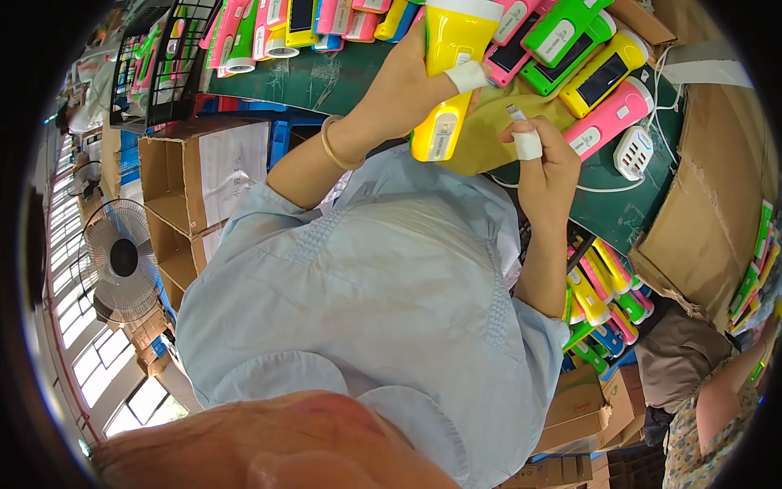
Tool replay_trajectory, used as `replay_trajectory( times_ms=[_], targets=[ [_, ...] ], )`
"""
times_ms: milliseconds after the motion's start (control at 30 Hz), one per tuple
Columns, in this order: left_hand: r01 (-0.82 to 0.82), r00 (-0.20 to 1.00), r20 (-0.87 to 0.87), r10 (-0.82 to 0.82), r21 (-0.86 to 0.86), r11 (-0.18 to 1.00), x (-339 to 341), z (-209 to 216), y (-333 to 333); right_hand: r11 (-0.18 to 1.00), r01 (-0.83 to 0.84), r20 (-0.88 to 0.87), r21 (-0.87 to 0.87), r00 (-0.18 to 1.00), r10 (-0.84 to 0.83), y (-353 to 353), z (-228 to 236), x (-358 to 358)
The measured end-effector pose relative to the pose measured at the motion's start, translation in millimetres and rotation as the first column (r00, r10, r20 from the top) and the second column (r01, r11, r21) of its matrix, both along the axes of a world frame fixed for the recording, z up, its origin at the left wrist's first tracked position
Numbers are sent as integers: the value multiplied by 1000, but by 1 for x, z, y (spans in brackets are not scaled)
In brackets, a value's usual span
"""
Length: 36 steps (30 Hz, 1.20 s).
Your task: The recorder is testing the functionality of various colored plastic flashlights and wiping them with a cloth.
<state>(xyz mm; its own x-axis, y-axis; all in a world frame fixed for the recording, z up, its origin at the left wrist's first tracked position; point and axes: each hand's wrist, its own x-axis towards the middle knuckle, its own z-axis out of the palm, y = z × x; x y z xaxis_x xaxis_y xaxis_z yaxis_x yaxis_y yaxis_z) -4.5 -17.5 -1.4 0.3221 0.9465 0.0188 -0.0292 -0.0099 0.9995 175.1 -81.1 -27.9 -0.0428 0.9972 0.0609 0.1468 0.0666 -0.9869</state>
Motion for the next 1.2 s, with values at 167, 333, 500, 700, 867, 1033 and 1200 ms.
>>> replay_trajectory(
  times_ms=[167, 333, 500, 700, 867, 1033, 1200],
  targets=[
    [60, 997, -54, -57, 52, 997, -3, -1, 8, 995, 13, 114, 96, 993, -23, 9, 15, -7],
    [282, 959, -56, -276, 159, 946, -13, 14, 10, 1000, -21, -235, -4, 972, 19, 22, 28, 6],
    [154, 980, -152, -129, 165, 974, -9, 3, 8, 984, -86, 50, 158, 996, 79, 34, 48, -13],
    [50, 973, -232, -1, 207, 977, -1, -1, 7, 995, -78, 280, 58, 958, 58, 35, 53, -15],
    [16, 924, -368, 101, 302, 953, 4, 2, 5, 972, 5, 499, 233, 858, -124, 33, 53, -28],
    [36, 888, -423, 179, 452, 891, 10, -9, 11, 954, 16, 557, 298, 809, -187, 37, 44, -32],
    [-142, 958, -179, 223, 381, 914, -7, 0, 29, 910, 247, 196, 334, 926, -323, 3, 60, -15]
  ],
)
